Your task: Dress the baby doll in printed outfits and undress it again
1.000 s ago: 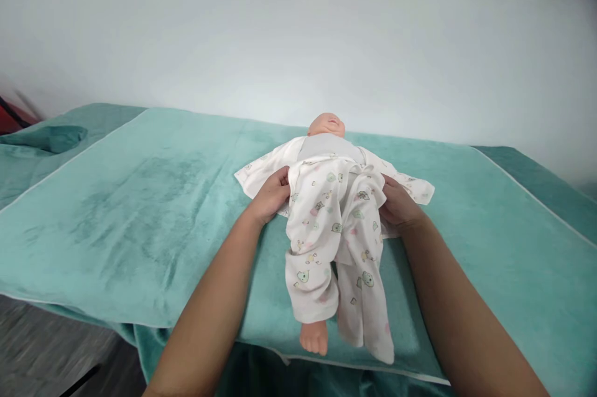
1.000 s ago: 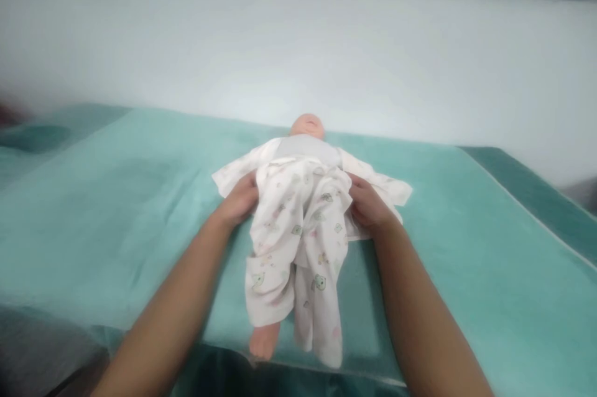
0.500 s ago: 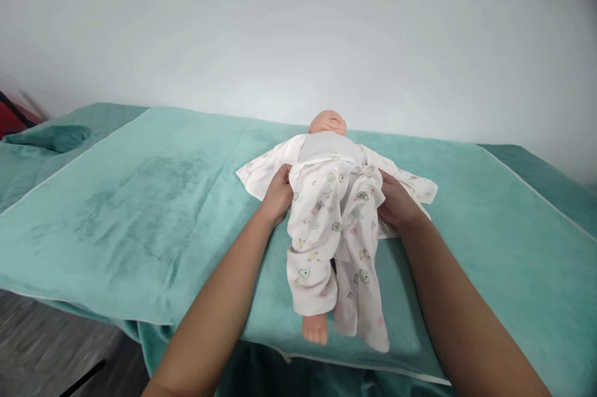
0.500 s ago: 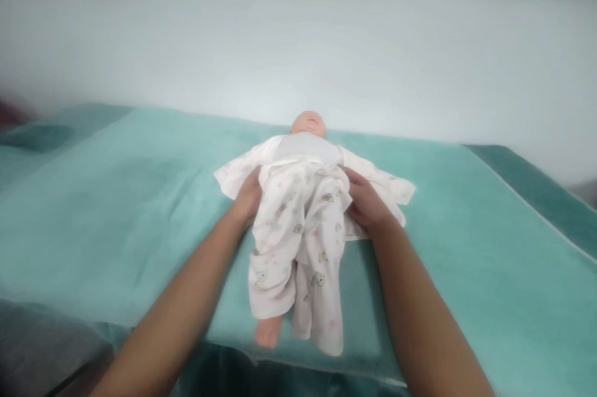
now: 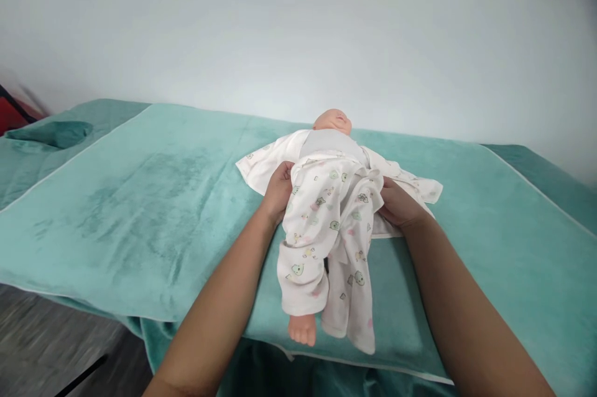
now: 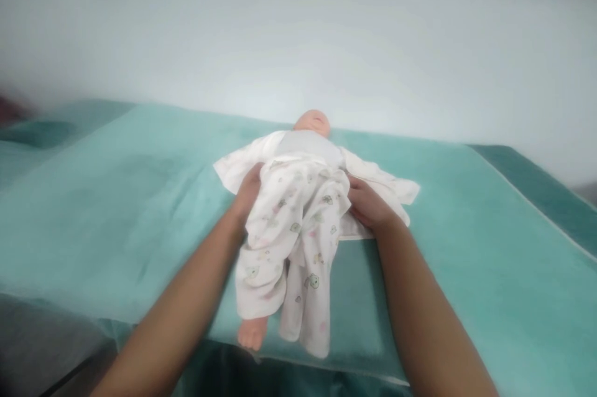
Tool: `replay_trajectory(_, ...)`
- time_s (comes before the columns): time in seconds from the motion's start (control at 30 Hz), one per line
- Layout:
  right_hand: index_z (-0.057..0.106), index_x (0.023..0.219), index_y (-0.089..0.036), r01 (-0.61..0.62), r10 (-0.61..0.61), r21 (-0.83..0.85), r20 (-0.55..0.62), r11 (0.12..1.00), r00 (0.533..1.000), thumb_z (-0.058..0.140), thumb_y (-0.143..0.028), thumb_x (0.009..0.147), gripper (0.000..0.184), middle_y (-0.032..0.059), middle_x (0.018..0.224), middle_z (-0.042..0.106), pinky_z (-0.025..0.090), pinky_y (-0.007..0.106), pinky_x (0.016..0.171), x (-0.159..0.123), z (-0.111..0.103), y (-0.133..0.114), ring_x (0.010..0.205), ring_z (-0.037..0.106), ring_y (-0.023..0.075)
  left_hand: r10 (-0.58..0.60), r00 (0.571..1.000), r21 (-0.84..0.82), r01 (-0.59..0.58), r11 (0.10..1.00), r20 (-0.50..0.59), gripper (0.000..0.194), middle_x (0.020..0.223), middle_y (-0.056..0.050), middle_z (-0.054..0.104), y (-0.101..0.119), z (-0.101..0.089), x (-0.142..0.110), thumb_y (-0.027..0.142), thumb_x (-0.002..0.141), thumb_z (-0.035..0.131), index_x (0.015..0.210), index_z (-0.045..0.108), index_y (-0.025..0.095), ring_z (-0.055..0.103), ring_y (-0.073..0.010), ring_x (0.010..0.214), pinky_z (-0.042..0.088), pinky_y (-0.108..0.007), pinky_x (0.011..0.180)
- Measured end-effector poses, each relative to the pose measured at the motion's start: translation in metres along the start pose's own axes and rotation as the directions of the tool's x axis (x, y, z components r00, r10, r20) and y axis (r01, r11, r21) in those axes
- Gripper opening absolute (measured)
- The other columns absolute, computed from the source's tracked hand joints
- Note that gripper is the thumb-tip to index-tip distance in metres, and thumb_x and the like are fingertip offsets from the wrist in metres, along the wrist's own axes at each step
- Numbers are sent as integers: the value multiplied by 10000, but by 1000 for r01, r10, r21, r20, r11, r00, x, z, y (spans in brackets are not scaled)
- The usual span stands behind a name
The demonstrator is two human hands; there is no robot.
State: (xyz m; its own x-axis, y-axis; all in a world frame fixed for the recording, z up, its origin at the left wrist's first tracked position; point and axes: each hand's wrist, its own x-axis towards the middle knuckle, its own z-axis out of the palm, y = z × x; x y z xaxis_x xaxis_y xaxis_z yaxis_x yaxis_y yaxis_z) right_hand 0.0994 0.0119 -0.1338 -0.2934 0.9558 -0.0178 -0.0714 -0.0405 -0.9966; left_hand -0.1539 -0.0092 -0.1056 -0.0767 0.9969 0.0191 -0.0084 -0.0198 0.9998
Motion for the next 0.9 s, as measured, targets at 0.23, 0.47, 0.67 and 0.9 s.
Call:
replay_trajectory(0.23,702,773,-254,76,-80,-49,-85,996,993,818,-317,628,195,25,854,740,546,390,740,3,2,6,864,667,266,-51,999,-111,52,993,9,97,713,36,605,-9,4,3,190,706,589,798,560,203,556,-154,709,492,-294,720)
replay_trajectory(0.47,538,732,-252,151,-177,-142,-191,978,965,811,-363,618,316,-44,723,606,457,280,598,5,7,1,654,536,149,28,1000,41,-28,999,-7,87,760,22,612,-4,5,1,157,691,561,753,535,211,562,-180,828,483,-278,756)
replay_trajectory(0.67,580,785,-250,160,-187,-136,-217,978,958,795,-319,621,279,-40,772,630,464,283,634,4,5,5,700,561,159,12,990,27,-8,1000,-140,154,890,-13,697,-7,1,7,167,667,606,816,636,186,609,-193,904,495,-292,819)
replay_trajectory(0.9,700,860,-263,138,-167,-168,-171,976,971,738,-358,752,149,-7,883,667,490,331,768,-1,-8,3,819,600,193,74,996,-75,-78,994,-50,245,1038,-43,723,-21,-12,20,269,706,677,933,735,196,644,-204,969,505,-326,896)
